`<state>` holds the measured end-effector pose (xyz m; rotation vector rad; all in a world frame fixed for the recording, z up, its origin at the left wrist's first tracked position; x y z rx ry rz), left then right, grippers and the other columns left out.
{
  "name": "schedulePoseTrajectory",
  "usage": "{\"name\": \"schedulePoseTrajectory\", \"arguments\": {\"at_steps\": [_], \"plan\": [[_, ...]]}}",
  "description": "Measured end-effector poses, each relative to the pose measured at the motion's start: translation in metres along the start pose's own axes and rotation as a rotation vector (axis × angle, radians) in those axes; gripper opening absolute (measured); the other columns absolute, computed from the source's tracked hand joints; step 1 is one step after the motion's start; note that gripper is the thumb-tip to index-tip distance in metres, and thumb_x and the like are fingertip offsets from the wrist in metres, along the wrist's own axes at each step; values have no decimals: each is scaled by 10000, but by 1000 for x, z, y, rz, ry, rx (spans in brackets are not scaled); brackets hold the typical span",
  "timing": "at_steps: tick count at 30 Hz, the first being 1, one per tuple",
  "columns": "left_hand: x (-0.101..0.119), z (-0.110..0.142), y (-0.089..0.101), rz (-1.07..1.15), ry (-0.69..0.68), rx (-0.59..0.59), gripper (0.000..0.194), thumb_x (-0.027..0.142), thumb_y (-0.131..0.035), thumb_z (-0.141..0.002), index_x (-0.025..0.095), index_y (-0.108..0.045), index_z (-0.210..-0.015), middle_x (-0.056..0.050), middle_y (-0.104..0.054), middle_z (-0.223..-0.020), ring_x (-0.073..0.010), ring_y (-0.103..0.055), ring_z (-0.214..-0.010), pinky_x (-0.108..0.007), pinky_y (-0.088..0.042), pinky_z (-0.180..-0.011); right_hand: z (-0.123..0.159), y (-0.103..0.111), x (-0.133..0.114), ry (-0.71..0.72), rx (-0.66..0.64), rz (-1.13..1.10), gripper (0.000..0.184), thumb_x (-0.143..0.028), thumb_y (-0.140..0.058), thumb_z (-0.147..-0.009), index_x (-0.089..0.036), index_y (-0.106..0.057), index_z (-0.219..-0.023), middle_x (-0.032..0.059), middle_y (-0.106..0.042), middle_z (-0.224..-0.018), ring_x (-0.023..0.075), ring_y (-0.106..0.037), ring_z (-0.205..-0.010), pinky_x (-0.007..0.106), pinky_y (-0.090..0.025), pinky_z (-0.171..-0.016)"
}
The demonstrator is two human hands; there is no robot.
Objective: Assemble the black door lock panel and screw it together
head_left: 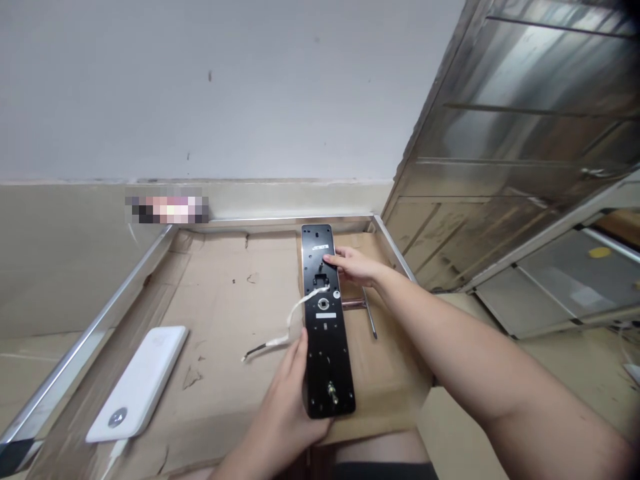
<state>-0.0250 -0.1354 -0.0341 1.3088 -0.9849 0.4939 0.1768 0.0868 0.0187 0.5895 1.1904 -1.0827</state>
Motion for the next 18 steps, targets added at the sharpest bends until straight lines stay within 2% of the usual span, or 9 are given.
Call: {"name": "schedulePoseTrajectory", "arguments": {"at_steps": [3,9,12,14,16,18], "plan": [[-2,-10,8,-4,13,-3,1249,244,-749,-701,320,86,-1627,-145,-190,-1684,-383,-269,-1534,-589,-360,-1208,-4,-3,-1,44,22,-28,244,-263,-716,-891,-220,-623,-1113,-7,-735,-857,68,-616,-578,168,-519,-541],[-13,-32,20,-17,-24,0,1260,258,-766,-694,314,77,-1629,-137,-216,-1679,-374,-244,-1544,-582,-292,-1237,-11,-6,0,118,82,29,386,-210,-624,-915,-268,-544,-1288,17,-752,-1018,106,-696,-770,232,-587,-715],[-17,-36,23,-35,-54,-8,1255,305,-780,-705,308,67,-1631,-146,-232,-1674,-382,-236,-1545,-583,-274,-1238,-11,-8,-3,134,120,160,441,-204,-583,-932,-273,-498,-1360,23,-756,-1004,122,-708,-806,249,-585,-736],[-18,-35,26,-63,-48,-22,1279,339,-802,-693,310,67,-1631,-151,-216,-1680,-395,-220,-1548,-600,-267,-1232,-11,-5,-6,138,145,287,410,-230,-531,-967,-261,-492,-1374,35,-753,-1024,132,-711,-851,268,-583,-774],[-18,-33,35,-97,-32,-59,1316,371,-830,-662,325,60,-1630,-146,-185,-1692,-406,-228,-1543,-614,-291,-1215,-11,3,-9,149,198,448,339,-285,-483,-1000,-245,-536,-1332,57,-734,-1105,150,-697,-968,290,-566,-850],[-15,-31,51,-144,-24,-113,1297,394,-841,-640,351,-8,-1633,-128,-209,-1690,-408,-301,-1515,-601,-356,-1180,-12,17,-9,152,289,640,275,-330,-498,-995,-214,-612,-1217,91,-690,-1212,190,-633,-1143,319,-515,-960]]}}
Point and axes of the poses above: each hand's wrist, its own z-axis away from the middle knuckle, its own y-axis out of the back of the hand, x = y × z, the point moved 1 cm from there along -z, towards the middle knuckle
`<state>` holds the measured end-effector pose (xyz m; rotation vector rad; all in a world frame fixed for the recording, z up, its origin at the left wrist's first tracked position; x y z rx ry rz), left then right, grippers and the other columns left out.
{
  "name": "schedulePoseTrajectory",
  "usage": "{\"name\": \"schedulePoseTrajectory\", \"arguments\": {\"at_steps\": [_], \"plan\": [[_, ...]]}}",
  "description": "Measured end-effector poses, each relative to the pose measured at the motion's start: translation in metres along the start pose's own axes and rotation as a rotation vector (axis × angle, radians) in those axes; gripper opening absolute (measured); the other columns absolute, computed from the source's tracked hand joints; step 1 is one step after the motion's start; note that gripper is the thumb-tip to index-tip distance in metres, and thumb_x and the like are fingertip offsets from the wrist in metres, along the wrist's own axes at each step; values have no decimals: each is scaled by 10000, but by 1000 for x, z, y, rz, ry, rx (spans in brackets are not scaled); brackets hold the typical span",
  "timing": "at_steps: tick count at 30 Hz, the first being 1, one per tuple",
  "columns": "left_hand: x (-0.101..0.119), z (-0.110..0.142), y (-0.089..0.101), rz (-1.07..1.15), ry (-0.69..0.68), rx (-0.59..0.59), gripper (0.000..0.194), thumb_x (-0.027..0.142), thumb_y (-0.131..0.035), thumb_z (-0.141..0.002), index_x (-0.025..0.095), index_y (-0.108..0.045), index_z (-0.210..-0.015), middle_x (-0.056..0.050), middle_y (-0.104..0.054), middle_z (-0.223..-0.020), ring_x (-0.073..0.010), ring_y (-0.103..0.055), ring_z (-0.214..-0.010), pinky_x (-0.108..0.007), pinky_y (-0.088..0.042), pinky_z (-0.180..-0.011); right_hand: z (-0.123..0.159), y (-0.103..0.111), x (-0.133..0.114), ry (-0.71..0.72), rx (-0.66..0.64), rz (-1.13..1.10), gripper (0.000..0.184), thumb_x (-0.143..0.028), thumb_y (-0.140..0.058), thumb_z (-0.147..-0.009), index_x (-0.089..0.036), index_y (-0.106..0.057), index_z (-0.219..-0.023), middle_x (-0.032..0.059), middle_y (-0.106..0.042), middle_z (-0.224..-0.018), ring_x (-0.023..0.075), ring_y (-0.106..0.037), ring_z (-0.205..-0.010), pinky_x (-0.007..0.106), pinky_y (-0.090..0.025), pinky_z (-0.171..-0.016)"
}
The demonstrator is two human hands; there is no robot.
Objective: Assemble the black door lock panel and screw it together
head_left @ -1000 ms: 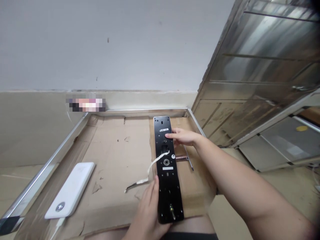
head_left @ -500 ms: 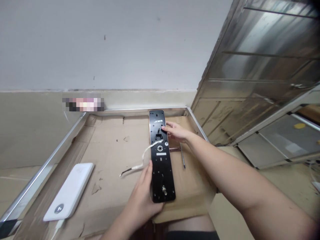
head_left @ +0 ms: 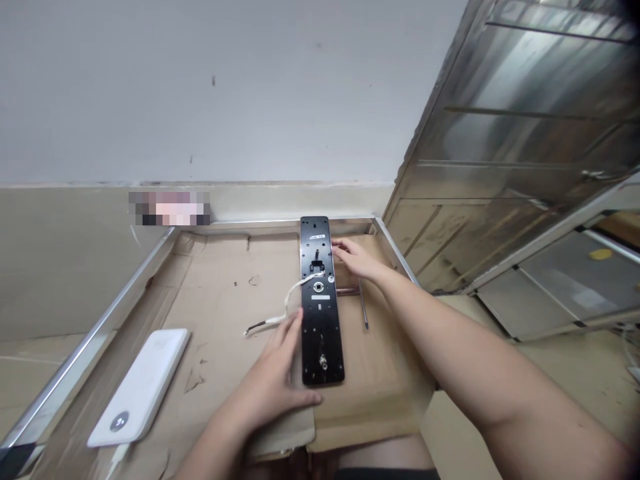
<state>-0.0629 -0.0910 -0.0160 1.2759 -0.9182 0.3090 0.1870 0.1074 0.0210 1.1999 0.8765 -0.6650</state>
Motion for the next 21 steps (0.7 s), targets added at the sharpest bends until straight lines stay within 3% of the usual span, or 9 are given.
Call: {"name": "schedulePoseTrajectory", "arguments": {"at_steps": [2,5,8,11,14,17,21], "plan": [[4,2,23,-73,-1,-44,1111,385,-797,-686,378,-190,-1617,-108,-383,-1620,-379,-457,-1426,-539,-437,-1122,-3,11,12,-39,62,209,224,-330,-592,-935,-171,-659,-1077,142,-655,-1257,260,-561,-1251,370,-453,-1039],[18,-10,60,-156,84,-15,552,356,-620,-841,306,-585,-1390,-88,-729,-1167,-279,-716,-977,-387,-558,-833,-4,18,30,-144,35,450,306,-287,-749,-787,-157,-667,-1051,156,-692,-1138,303,-633,-1109,390,-481,-951],[34,-48,79,-196,115,71,352,375,-558,-896,295,-671,-1220,-30,-736,-893,-207,-670,-683,-321,-488,-631,-3,14,38,-207,-47,602,456,-188,-822,-676,-175,-664,-1103,126,-714,-1065,279,-675,-972,354,-507,-839],[40,-98,71,-205,50,267,312,368,-578,-896,266,-679,-1173,-42,-709,-935,-212,-657,-745,-335,-481,-689,-3,11,38,-199,-90,695,433,-115,-788,-718,-174,-663,-1128,112,-706,-1113,246,-667,-997,343,-514,-852],[32,-133,49,-152,-11,433,372,351,-612,-889,242,-648,-1243,-94,-648,-1184,-260,-654,-1001,-362,-510,-818,-4,15,38,-167,-93,745,299,-150,-701,-850,-163,-653,-1145,90,-687,-1170,213,-657,-1026,377,-525,-900],[21,-140,31,-54,-73,472,328,358,-583,-927,239,-654,-1225,-96,-597,-1232,-237,-642,-1028,-352,-518,-869,-6,20,41,-153,-76,773,345,-75,-683,-814,-173,-668,-1144,102,-700,-1190,223,-666,-1048,338,-510,-906],[13,-129,28,16,-90,452,322,383,-597,-927,242,-649,-1211,-89,-543,-1247,-188,-623,-917,-334,-531,-821,-6,22,44,-145,-72,784,432,-65,-743,-701,-192,-707,-1112,116,-727,-1163,261,-686,-1009,312,-503,-845]]}}
Point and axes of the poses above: each hand's wrist, its own z-axis away from the middle knuckle, its own y-axis out of the back of the hand, x = y × z, the point moved 1 cm from there along -z, towards the middle knuckle
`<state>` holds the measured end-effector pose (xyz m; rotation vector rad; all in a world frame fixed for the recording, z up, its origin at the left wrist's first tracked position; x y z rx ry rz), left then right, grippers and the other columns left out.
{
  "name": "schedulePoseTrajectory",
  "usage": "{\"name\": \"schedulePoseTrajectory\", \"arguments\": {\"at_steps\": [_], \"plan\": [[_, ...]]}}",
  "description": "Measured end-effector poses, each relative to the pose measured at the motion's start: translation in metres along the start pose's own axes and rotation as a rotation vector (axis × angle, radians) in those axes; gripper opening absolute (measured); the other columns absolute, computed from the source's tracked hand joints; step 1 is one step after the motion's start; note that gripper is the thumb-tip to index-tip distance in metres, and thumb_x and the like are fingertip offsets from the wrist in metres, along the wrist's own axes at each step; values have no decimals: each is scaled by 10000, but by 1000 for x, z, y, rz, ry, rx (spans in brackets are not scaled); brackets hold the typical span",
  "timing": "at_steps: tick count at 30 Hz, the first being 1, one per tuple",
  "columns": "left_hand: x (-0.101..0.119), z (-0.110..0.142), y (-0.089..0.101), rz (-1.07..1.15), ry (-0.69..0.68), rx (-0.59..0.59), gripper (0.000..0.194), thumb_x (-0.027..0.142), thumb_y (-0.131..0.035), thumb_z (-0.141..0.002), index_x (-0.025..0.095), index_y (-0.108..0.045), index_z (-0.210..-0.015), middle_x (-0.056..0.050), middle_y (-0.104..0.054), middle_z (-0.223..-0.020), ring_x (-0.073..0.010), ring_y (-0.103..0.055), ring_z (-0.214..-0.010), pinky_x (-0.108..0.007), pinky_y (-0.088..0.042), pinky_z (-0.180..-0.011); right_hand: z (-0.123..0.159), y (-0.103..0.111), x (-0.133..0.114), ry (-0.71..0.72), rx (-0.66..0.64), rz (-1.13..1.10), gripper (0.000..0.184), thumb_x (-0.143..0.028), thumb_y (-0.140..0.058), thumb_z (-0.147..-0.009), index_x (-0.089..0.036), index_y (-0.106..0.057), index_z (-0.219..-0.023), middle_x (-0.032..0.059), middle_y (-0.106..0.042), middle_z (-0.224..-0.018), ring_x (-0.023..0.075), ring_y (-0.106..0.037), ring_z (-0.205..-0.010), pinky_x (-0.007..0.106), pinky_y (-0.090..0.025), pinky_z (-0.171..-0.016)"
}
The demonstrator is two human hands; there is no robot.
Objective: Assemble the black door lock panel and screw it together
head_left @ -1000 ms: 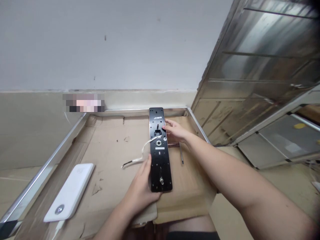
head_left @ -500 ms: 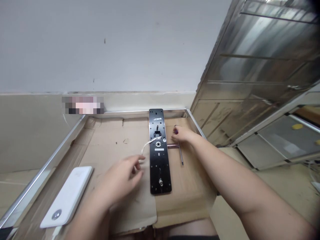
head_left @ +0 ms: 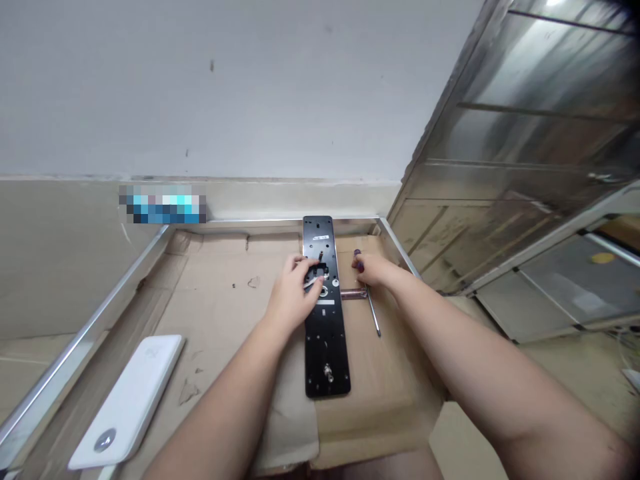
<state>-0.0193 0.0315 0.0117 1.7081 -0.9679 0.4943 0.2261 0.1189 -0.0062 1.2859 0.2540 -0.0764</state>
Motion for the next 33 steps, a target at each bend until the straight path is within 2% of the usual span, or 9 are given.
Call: {"name": "schedulePoseTrajectory", "arguments": {"at_steps": [3,7,10,13,18,22,27,31,33], "plan": [[-4,2,7,41,66,-45,426,419,-664,-876,224,-606,-1250,-89,-533,-1196,-175,-607,-858,-332,-536,-763,4,6,-3,17,53,-19,397,-156,-768,-709,-189,-718,-1102,128,-727,-1114,280,-684,-960,345,-508,-827],[-12,-1,11,120,112,-91,582,424,-743,-799,212,-556,-1307,-68,-575,-1080,-191,-607,-862,-338,-533,-761,17,22,-19,92,259,-99,351,-326,-594,-915,-183,-640,-1233,121,-669,-1123,233,-645,-982,347,-499,-879],[-14,-2,13,147,100,-124,456,384,-708,-817,218,-604,-1228,-67,-587,-1121,-170,-607,-822,-323,-520,-744,27,24,-40,419,429,-292,416,-420,-559,-959,-186,-615,-1299,108,-608,-1127,213,-615,-962,355,-513,-879],[-13,-2,19,142,140,-172,243,337,-670,-827,199,-653,-1026,-53,-596,-1095,-134,-585,-726,-296,-491,-691,33,13,-60,677,462,-300,477,-439,-612,-943,-211,-615,-1362,120,-553,-1164,264,-550,-1114,438,-463,-1014],[-16,-4,34,340,249,-410,261,389,-697,-835,182,-647,-986,11,-587,-765,-125,-524,-631,-261,-424,-617,28,-2,-71,588,592,-325,263,-384,-562,-982,-240,-743,-1107,101,-550,-1083,255,-526,-1047,445,-451,-984],[-18,-5,51,644,336,-478,332,372,-717,-849,172,-625,-1098,5,-624,-764,-123,-565,-652,-266,-470,-659,31,6,-74,571,676,-254,223,-371,-563,-984,-256,-749,-1029,98,-599,-1173,276,-495,-1109,468,-416,-1006],[-18,-6,56,806,265,-484,362,325,-714,-882,173,-613,-1194,-48,-693,-911,-119,-617,-717,-263,-512,-702,51,29,-76,648,774,-226,177,-315,-574,-986,-250,-735,-1020,75,-689,-1114,270,-494,-1134,460,-396,-1036],[-14,-6,43,819,147,-303,348,277,-762,-847,190,-622,-1154,-37,-657,-984,-125,-631,-841,-270,-536,-815,60,37,-76,667,842,-240,180,-322,-563,-995,-257,-728,-1025,59,-695,-979,257,-516,-1067,452,-402,-989],[-8,-5,35,863,153,-271,394,271,-779,-831,205,-606,-1179,-42,-635,-1057,-132,-637,-884,-277,-544,-830,63,37,-78,658,853,-249,191,-331,-555,-999,-254,-729,-1024,54,-689,-940,252,-520,-1028,451,-401,-961]]}}
Point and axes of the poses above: each hand's wrist, its own z-axis away from the middle knuckle, its own y-axis out of the back of the hand, x = y × z, the point moved 1 cm from there along -z, towards the middle knuckle
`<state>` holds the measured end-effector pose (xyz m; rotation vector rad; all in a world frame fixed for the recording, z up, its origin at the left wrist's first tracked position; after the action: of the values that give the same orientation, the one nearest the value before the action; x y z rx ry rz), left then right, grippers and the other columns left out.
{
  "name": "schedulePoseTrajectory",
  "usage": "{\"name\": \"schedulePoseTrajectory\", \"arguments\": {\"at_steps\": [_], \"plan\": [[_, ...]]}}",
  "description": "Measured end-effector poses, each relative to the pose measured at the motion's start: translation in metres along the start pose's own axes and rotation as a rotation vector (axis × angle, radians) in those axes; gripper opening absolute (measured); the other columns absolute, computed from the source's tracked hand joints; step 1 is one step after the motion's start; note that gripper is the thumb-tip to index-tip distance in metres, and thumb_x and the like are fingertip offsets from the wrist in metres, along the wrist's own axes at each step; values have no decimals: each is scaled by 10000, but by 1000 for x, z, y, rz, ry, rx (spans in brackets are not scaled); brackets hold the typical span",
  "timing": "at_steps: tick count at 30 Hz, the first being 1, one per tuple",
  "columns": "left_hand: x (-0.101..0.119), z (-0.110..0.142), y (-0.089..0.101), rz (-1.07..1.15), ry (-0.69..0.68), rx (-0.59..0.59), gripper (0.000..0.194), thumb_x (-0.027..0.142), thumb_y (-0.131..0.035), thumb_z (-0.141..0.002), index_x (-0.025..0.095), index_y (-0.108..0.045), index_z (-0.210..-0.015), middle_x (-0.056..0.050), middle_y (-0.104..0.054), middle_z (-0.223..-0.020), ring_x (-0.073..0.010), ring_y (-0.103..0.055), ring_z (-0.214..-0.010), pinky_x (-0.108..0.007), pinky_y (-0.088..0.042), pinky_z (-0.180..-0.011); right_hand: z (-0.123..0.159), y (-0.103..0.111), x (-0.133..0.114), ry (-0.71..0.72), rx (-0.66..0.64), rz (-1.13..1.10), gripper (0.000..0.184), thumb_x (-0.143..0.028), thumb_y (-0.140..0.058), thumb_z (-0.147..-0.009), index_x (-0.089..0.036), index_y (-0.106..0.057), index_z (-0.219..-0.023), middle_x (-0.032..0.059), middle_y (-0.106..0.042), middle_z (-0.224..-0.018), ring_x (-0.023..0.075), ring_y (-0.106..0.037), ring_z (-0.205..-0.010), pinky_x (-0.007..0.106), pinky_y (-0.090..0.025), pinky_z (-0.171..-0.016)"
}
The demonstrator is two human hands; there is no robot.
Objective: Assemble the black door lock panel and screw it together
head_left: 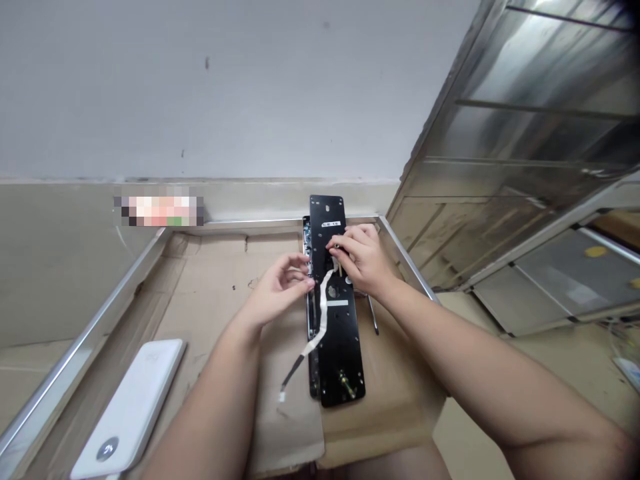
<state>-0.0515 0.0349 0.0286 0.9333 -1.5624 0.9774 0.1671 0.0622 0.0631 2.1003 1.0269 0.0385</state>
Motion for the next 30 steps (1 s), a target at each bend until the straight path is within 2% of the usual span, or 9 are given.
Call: {"name": "schedulePoseTrajectory", "arguments": {"at_steps": [4,7,13,16,19,21,23,26,30], "plan": [[0,2,-25,137,56,-55,435,306,-725,-883,208,-567,-1276,-60,-664,-1049,-161,-665,-900,-291,-556,-802,1,0,-10,-20,12,-7,195,-315,-546,-1003,-241,-726,-1010,52,-675,-895,239,-536,-967,452,-400,-922],[1,3,-37,160,42,-31,412,288,-740,-873,190,-587,-1242,-35,-672,-964,-134,-664,-780,-277,-557,-754,1,2,-15,1,61,-64,167,-270,-558,-992,-242,-720,-1026,60,-652,-966,223,-560,-968,443,-428,-926],[2,4,-34,246,49,-15,424,287,-783,-831,189,-614,-1208,-16,-684,-886,-115,-657,-671,-247,-547,-650,4,4,-8,-48,283,-273,250,-268,-583,-930,-244,-555,-1178,102,-522,-1178,260,-551,-1129,465,-490,-970],[2,6,-28,313,51,46,430,298,-805,-800,207,-618,-1176,-4,-684,-880,-100,-637,-629,-228,-525,-593,6,-1,6,-150,99,-413,237,-186,-453,-946,-242,-533,-1162,93,-558,-1133,236,-584,-1056,438,-518,-932],[1,7,-23,341,32,56,467,338,-820,-774,226,-611,-1176,14,-669,-847,-89,-614,-593,-220,-515,-566,8,-9,15,-23,-249,-360,261,-175,-489,-910,-240,-617,-1128,106,-578,-1271,275,-544,-1229,505,-444,-1074],[1,8,-20,352,22,42,491,376,-833,-751,234,-605,-1161,25,-649,-812,-79,-594,-553,-212,-508,-535,10,-14,18,74,-355,-248,202,-225,-582,-887,-240,-666,-1071,107,-578,-1336,308,-514,-1277,537,-412,-1099],[2,9,-16,360,21,46,517,398,-856,-713,236,-601,-1134,34,-622,-776,-79,-585,-540,-210,-515,-516,11,-18,20,99,-371,-168,127,-277,-607,-911,-235,-686,-1001,108,-621,-1287,306,-546,-1222,527,-435,-1060],[7,15,-8,346,48,19,569,405,-888,-656,245,-595,-1116,42,-590,-717,-100,-585,-528,-226,-532,-483,9,-21,24,20,-282,-164,213,-314,-494,-999,-206,-675,-971,128,-651,-1196,270,-587,-1138,469,-467,-1012],[21,31,12,355,13,69,593,460,-865,-676,277,-585,-1166,66,-540,-631,-67,-468,-412,-170,-398,-358,7,-22,34,-137,-177,-230,226,-296,-437,-1009,-189,-634,-979,120,-667,-1074,242,-620,-1023,395,-484,-914]]}}
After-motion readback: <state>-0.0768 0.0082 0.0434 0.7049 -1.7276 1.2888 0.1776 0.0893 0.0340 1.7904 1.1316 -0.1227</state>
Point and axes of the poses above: each hand's wrist, its own z-axis away from the middle knuckle, its own y-axis out of the back of the hand, x = y × z, the point moved 1 cm from there along -z, towards the middle knuckle
